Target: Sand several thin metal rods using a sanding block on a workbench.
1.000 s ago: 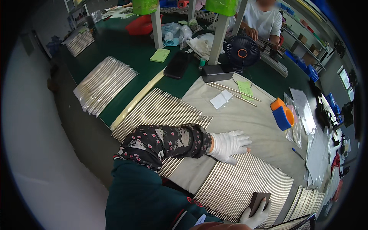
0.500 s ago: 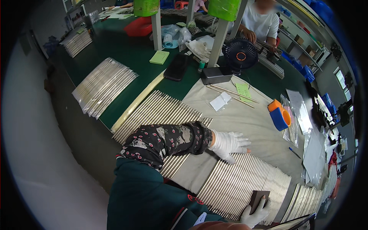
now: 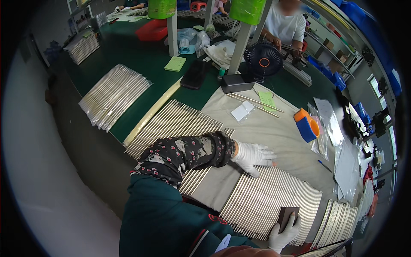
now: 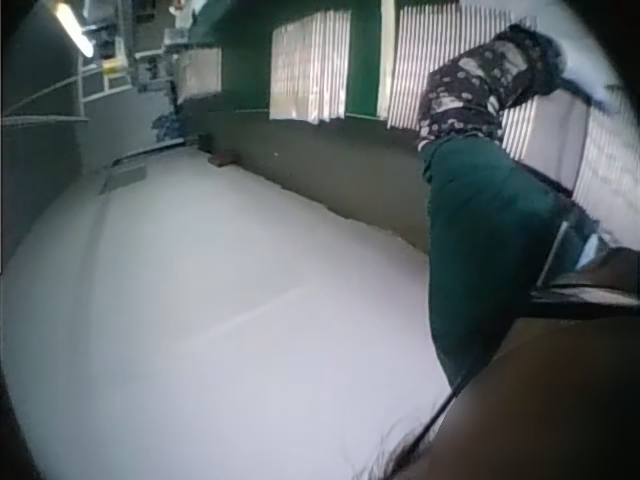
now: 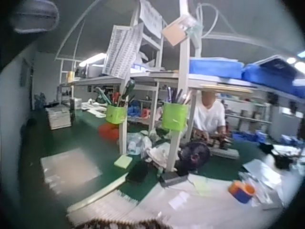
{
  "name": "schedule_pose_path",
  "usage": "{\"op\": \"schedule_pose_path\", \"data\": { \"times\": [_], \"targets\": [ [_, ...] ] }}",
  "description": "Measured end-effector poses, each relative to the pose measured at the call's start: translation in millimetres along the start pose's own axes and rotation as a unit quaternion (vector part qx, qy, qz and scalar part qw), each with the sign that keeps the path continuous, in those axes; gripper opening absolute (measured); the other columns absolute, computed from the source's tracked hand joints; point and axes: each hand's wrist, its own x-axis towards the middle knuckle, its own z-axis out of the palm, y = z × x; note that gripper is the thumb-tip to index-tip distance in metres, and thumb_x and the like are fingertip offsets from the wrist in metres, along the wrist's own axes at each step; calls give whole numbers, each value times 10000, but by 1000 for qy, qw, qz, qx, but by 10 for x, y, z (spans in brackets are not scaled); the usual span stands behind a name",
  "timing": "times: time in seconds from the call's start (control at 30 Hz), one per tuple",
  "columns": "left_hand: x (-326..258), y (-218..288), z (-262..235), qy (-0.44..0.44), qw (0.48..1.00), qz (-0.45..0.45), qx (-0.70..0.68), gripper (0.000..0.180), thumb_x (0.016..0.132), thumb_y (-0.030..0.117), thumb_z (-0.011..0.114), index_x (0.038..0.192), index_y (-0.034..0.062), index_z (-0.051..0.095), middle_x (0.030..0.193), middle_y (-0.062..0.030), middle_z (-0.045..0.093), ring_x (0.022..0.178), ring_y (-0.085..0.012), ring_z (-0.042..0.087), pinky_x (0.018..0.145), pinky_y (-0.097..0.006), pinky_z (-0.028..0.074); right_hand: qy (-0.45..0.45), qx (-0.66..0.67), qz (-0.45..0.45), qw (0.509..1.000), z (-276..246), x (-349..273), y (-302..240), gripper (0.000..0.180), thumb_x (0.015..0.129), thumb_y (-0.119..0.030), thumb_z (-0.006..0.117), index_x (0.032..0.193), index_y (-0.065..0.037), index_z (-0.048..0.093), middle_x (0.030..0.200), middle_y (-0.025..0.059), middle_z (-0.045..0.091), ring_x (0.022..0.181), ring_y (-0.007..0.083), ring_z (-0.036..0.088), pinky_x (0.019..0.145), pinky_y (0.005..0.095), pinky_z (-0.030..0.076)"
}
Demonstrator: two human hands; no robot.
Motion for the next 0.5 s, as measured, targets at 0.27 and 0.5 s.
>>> {"op": "schedule_pose_path", "data": {
  "times": [0.27,0.5],
  "targets": [
    [3,174,-24,-15,995,2,94,742,835,514,558,1402,66,389,1479,-227,271,1384,-355,248,1134,-503,171,25,27,-14,999,-139,33,-205,616,707,-162,567,1291,10,470,1272,296,437,1128,445,440,980,498,347],
    [115,717,207,16,988,73,136,697,848,520,523,1396,106,404,1478,-165,308,1380,-321,261,1110,-551,176,25,32,-11,999,-165,-54,-209,650,687,-192,632,1292,-19,470,1268,279,422,1122,432,439,960,514,353]
  ]
}}
